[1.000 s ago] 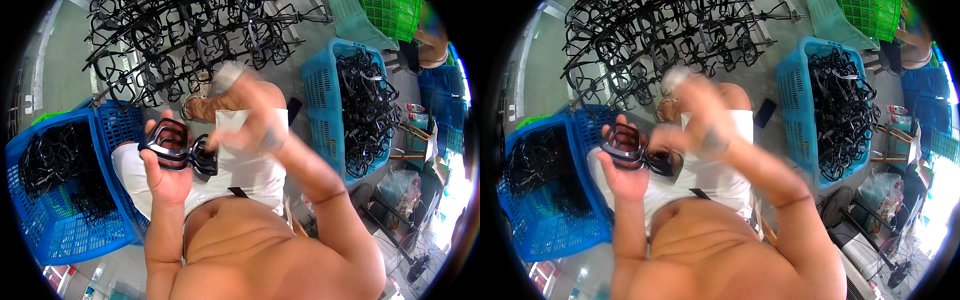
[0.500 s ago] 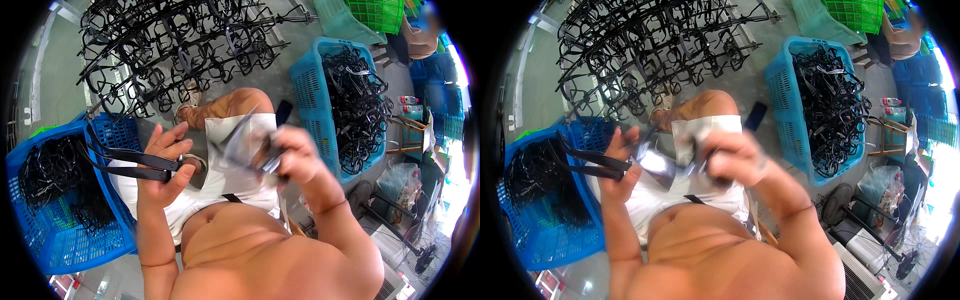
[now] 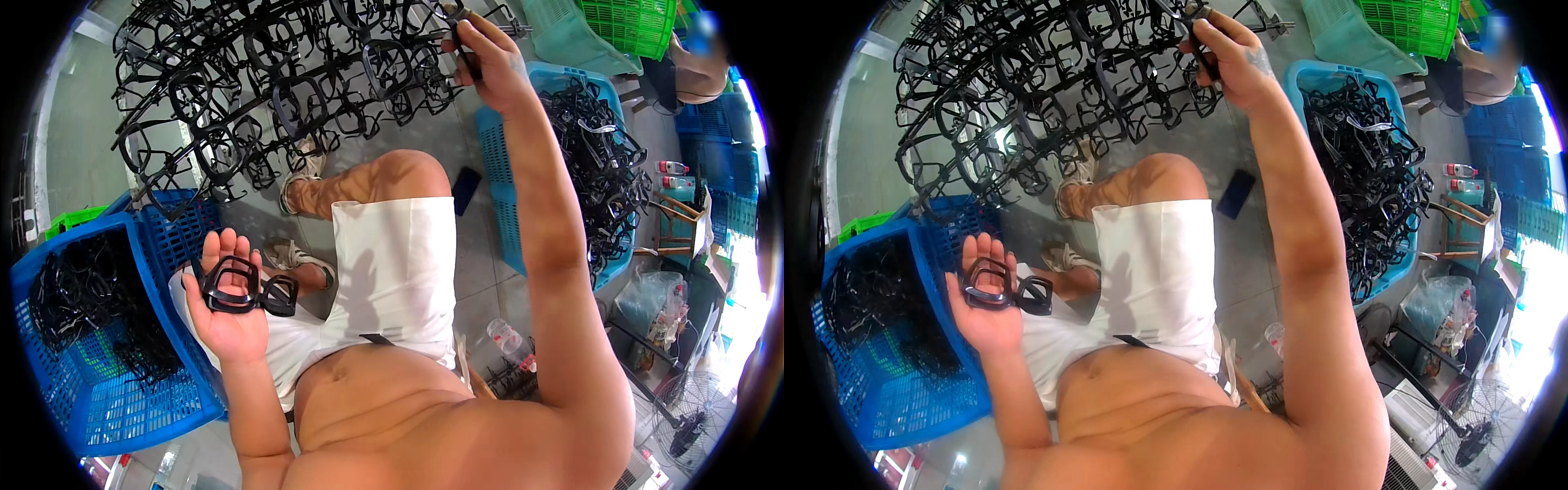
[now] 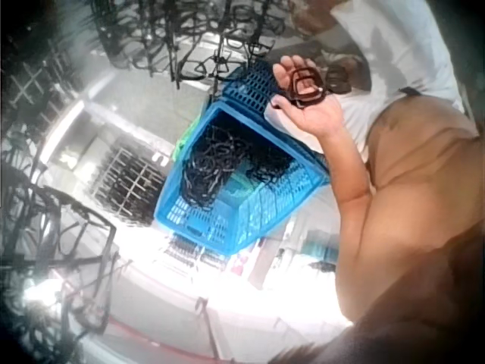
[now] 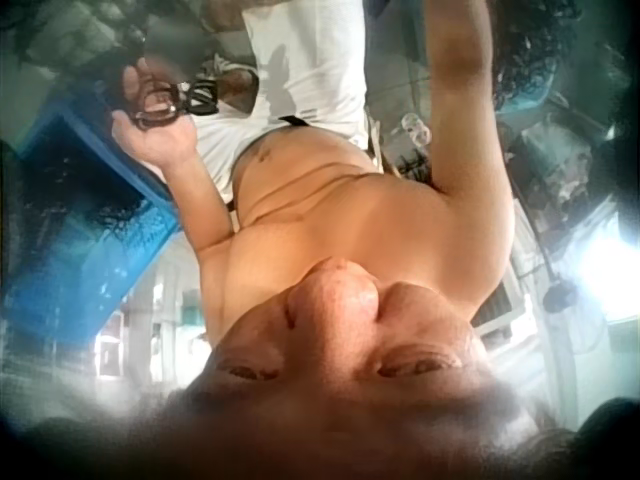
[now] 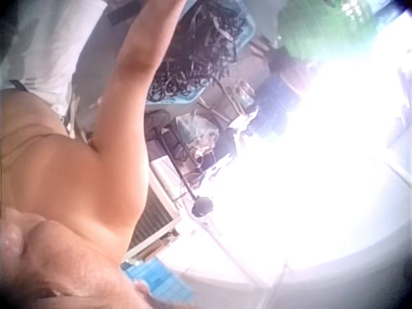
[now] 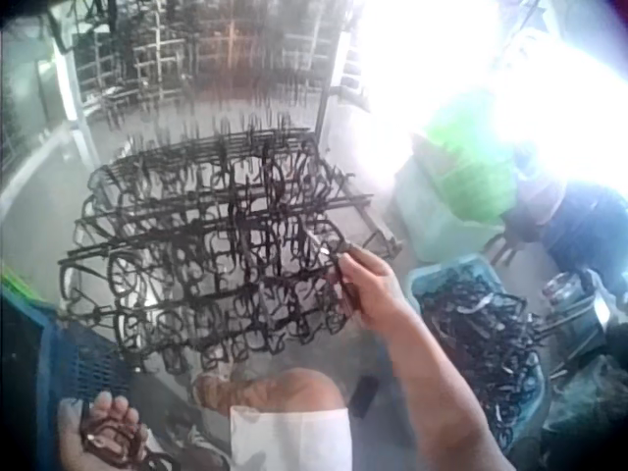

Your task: The person picks black eyeglass frames from a blue basket, wipes them with a white cloth, and hangs them on a metal rack. The person repeats this process for multiple frames throughout the clip.

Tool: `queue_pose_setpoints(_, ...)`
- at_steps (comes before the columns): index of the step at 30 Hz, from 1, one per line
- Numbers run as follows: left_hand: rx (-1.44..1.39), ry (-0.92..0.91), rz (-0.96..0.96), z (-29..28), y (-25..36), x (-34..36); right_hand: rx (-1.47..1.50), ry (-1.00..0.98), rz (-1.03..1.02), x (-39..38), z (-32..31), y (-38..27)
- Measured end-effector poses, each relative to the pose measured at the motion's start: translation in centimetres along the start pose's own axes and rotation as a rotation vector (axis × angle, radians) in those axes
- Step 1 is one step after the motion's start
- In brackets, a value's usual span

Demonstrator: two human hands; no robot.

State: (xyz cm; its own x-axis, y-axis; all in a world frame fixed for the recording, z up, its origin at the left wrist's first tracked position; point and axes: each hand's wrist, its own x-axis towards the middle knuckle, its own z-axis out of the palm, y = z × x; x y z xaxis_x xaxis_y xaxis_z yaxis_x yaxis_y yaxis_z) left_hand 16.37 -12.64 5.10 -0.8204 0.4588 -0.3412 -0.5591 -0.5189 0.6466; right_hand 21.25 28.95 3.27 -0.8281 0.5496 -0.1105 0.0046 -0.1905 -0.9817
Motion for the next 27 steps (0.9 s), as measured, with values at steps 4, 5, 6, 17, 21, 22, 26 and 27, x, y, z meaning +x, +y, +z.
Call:
queue_pose_setpoints(4,-0.045,-0.024,0.017,0.1,-0.5,-0.7,0.068,0.125,-0.064,0.1,0.5,1.8)
queue_pose_setpoints(5,-0.084,-0.047,0.024,-0.4,-0.6,-0.8,0.057,0.116,-0.079,-0.1,1.1,1.5)
queue_pose_setpoints(6,-0.122,-0.070,0.032,-0.7,-0.6,-0.9,0.083,0.139,-0.091,0.0,1.3,1.5)
queue_pose_setpoints(17,-0.168,-0.222,-0.005,2.8,-2.2,-2.3,-0.673,0.340,-0.751,-5.1,3.6,2.9)
queue_pose_setpoints(21,-0.037,-0.297,-0.027,4.8,-3.3,-2.1,-0.816,-0.355,-0.479,-18.9,13.6,0.3)
queue_pose_setpoints(22,0.028,-0.314,0.004,4.8,-3.4,-2.2,-0.779,-0.427,-0.351,-20.0,14.0,0.7)
queue_pose_setpoints(26,0.171,-0.424,-0.071,3.7,-1.8,-1.5,0.570,-0.575,0.293,-22.2,11.6,1.3)
queue_pose_setpoints(27,0.283,-0.418,0.017,4.2,-0.9,-1.2,0.766,-0.639,0.413,-23.0,10.8,1.5)
